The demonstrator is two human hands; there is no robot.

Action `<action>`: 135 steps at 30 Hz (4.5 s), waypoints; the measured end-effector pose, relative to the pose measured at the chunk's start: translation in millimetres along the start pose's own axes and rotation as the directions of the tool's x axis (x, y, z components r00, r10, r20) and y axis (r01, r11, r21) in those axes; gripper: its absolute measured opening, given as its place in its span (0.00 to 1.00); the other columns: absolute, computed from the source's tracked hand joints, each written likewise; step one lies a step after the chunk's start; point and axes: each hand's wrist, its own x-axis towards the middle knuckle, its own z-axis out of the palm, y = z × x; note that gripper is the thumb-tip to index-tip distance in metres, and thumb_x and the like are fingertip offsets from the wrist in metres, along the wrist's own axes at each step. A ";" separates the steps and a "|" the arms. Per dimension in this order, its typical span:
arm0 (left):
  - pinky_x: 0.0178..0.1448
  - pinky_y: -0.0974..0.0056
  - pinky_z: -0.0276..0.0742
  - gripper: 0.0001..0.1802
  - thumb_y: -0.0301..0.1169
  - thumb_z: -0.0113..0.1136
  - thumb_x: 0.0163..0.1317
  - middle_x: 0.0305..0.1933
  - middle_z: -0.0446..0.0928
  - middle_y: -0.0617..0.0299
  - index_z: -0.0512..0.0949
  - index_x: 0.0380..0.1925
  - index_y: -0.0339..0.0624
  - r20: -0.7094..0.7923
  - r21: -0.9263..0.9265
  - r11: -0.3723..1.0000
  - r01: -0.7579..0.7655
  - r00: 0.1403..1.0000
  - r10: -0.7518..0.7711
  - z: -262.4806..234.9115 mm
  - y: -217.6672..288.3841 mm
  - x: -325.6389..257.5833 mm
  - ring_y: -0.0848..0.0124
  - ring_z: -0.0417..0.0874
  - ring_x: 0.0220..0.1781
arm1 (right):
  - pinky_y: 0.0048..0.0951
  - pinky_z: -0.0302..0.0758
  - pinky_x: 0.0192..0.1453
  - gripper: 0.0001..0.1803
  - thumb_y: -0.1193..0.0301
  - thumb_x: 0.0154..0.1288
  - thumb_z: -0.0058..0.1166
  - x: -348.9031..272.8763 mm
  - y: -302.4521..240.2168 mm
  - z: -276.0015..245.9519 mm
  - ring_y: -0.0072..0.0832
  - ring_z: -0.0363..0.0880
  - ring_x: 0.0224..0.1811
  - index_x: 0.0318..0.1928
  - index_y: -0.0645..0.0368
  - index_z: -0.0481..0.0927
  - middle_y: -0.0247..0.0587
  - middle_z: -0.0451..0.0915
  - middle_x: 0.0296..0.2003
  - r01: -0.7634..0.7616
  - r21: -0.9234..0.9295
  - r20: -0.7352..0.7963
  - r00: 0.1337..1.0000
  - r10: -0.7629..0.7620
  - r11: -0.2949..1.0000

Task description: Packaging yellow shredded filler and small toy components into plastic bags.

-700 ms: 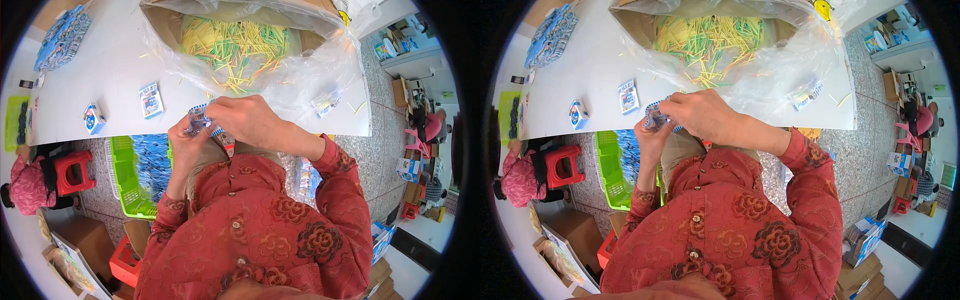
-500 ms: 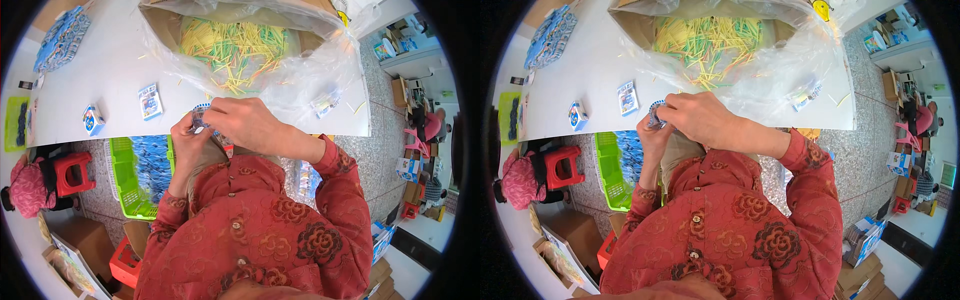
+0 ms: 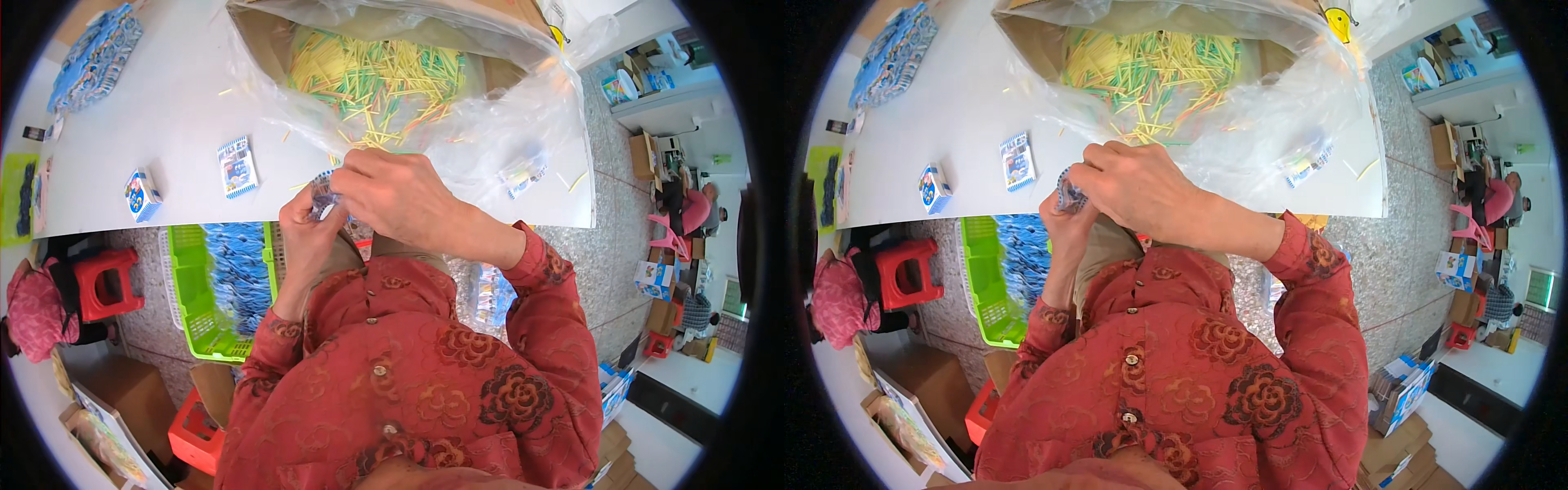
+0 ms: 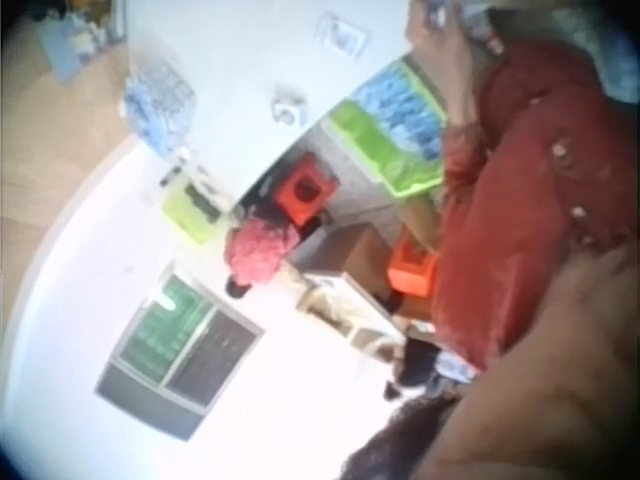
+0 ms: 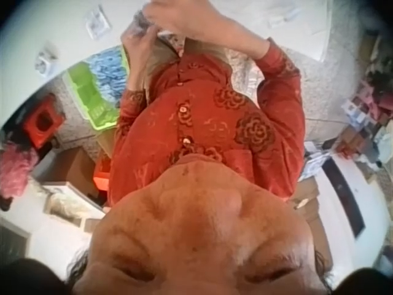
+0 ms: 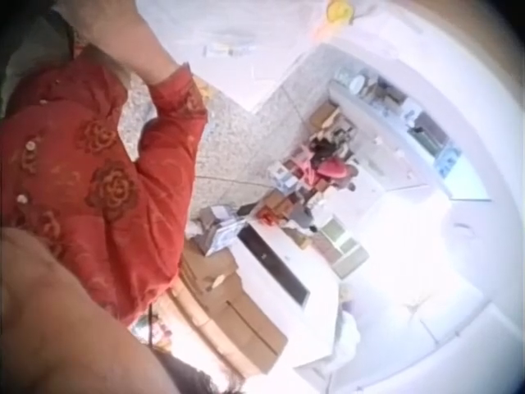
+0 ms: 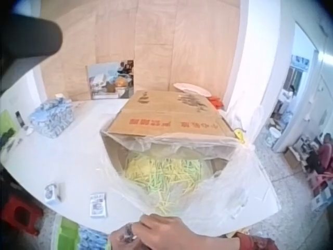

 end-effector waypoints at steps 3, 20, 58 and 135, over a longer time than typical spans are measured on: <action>0.38 0.75 0.71 0.11 0.17 0.62 0.50 0.32 0.77 0.68 0.78 0.35 0.34 -0.063 -0.056 0.997 0.059 0.996 -0.062 0.6 -5.8 1.0 0.82 0.74 0.33 | 0.30 0.69 0.22 0.06 0.76 0.48 0.55 -0.5 0.8 4.8 0.33 0.72 0.23 0.28 0.58 0.72 0.37 0.69 0.21 0.015 0.025 -0.012 1.000 -0.015 1.000; 0.39 0.75 0.72 0.09 0.21 0.63 0.51 0.32 0.79 0.66 0.79 0.34 0.33 -0.089 -0.233 0.963 0.132 0.984 -0.157 -14.0 -13.0 15.6 0.82 0.75 0.32 | 0.19 0.75 0.31 0.10 0.69 0.59 0.54 -6.2 249.6 46.2 0.17 0.75 0.30 0.41 0.58 0.78 0.34 0.79 0.32 -0.698 0.351 -0.044 0.654 0.755 0.625; 0.39 0.74 0.74 0.09 0.19 0.64 0.50 0.32 0.80 0.65 0.79 0.33 0.33 -0.138 -0.249 0.959 0.135 0.975 -0.173 -28.7 -20.8 11.1 0.81 0.77 0.32 | 0.39 0.57 0.66 0.30 0.68 0.51 0.48 65.7 288.8 78.1 0.46 0.60 0.63 0.57 0.62 0.66 0.55 0.65 0.58 -0.621 -0.533 0.229 0.548 0.804 0.575; 0.40 0.74 0.73 0.15 0.18 0.64 0.48 0.35 0.78 0.64 0.77 0.38 0.32 -0.128 -0.117 0.984 0.135 0.981 -0.149 -4.6 -5.0 -10.1 0.79 0.76 0.34 | 0.21 0.58 0.22 0.13 0.66 0.53 0.62 -9.4 200.6 101.2 0.15 0.62 0.19 0.37 0.58 0.77 0.26 0.71 0.21 -0.381 0.899 0.018 0.521 0.854 0.214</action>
